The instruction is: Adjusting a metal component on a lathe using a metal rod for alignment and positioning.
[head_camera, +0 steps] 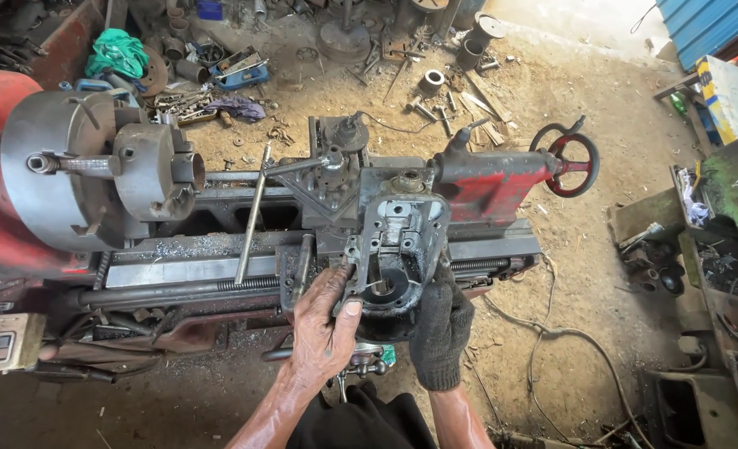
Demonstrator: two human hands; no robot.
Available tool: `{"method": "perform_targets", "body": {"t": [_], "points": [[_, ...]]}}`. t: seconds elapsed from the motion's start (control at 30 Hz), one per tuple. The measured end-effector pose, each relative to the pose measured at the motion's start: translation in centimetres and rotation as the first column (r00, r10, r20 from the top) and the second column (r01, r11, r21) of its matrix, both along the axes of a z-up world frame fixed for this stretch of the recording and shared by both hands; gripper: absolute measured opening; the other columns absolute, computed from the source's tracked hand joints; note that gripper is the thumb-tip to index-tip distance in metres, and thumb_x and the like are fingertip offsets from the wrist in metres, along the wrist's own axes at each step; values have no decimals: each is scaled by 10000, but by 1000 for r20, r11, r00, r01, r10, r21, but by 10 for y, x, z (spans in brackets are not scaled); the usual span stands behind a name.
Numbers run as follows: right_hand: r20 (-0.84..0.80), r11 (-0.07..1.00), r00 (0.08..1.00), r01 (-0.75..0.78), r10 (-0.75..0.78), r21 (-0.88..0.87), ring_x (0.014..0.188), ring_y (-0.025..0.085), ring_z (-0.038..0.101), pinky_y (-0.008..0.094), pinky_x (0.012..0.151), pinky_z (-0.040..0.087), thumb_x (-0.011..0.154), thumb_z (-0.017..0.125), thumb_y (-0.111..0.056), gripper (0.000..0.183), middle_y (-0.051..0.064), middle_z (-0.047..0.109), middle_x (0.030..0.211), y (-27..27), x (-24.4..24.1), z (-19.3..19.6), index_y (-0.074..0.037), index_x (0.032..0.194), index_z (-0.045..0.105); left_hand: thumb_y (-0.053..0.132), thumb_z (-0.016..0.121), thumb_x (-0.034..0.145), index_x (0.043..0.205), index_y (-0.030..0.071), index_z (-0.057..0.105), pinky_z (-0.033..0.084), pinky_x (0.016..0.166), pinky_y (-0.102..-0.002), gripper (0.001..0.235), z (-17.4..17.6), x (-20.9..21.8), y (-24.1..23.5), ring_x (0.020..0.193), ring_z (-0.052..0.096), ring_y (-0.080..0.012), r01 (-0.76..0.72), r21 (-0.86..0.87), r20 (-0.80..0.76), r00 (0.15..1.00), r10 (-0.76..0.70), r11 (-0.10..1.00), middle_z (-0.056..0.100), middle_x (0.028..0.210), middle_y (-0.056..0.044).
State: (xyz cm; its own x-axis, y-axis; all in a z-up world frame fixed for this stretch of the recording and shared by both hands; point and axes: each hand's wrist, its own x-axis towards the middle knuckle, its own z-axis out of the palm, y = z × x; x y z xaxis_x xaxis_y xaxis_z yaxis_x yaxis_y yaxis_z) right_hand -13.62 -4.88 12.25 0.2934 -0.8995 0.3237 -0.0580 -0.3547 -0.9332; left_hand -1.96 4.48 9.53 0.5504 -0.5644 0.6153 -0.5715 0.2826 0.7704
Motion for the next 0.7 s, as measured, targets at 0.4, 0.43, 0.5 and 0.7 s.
{"method": "perform_targets", "body": {"t": [0.4,0.43,0.5,0.7], "points": [[66,997,998,-27,22,67,643,105,628,307,541,510,999,457,-489,602,9,721,740,-3,1,-22,-31,1323,677,451,449,1050,1353,-62,572,591,955,-446,609,-29,2,-1,1156,675,-357,6,78,-69,998,0,997,665,1243,-223],[64,997,998,-23,19,70,643,105,628,307,541,510,999,457,-489,602,9,721,740,-3,0,-24,-31,1323,677,451,449,1050,1353,-62,572,591,955,-446,609,-28,1,0,1156,675,-357,9,81,-71,997,-4,997,665,1243,-223],[24,988,999,37,-41,147,875,140,709,329,703,577,959,492,-487,614,65,800,982,-6,1,-27,-56,1365,655,447,457,1044,1335,-68,585,589,994,-458,605,-25,2,-3,1212,665,-385,10,80,-86,996,-3,997,665,1281,-251],[50,989,998,34,-42,146,576,73,514,313,501,428,969,499,-490,533,-46,616,613,-6,0,-37,-68,1160,760,443,455,1051,1349,-50,578,585,1013,-464,589,-25,3,-3,1222,659,-388,27,80,-56,998,-23,996,662,1284,-243]]}}
